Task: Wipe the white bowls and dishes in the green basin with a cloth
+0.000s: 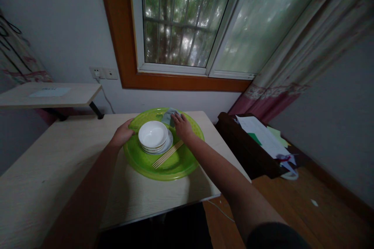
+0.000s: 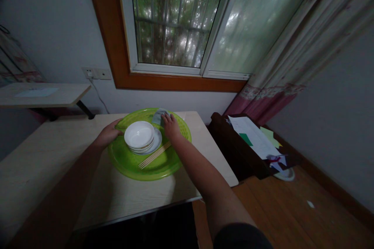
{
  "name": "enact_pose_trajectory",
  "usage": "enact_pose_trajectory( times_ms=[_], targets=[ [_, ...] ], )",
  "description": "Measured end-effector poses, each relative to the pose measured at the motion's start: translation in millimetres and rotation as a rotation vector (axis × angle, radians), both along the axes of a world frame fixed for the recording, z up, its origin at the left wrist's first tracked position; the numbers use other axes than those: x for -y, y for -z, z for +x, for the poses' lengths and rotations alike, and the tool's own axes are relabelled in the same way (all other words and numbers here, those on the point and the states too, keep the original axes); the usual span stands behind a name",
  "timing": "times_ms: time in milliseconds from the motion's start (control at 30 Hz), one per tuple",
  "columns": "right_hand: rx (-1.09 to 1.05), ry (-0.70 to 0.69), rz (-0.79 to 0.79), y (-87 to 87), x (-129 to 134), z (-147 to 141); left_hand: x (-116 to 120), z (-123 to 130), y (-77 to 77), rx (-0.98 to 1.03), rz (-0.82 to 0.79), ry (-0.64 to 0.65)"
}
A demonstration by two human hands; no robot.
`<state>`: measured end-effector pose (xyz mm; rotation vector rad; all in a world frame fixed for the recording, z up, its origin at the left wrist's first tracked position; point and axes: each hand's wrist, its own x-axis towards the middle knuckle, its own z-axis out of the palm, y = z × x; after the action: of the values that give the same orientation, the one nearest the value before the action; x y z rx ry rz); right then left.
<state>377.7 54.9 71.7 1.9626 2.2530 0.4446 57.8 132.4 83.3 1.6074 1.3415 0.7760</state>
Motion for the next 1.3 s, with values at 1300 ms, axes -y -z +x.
enact_pose_trajectory(
  times_ms=[1300],
  targets=[
    [0.02,-0.009,-0.124,-22.4,18,2,-3,-1,0.3,-0.038,-0.003,0.047]
  ],
)
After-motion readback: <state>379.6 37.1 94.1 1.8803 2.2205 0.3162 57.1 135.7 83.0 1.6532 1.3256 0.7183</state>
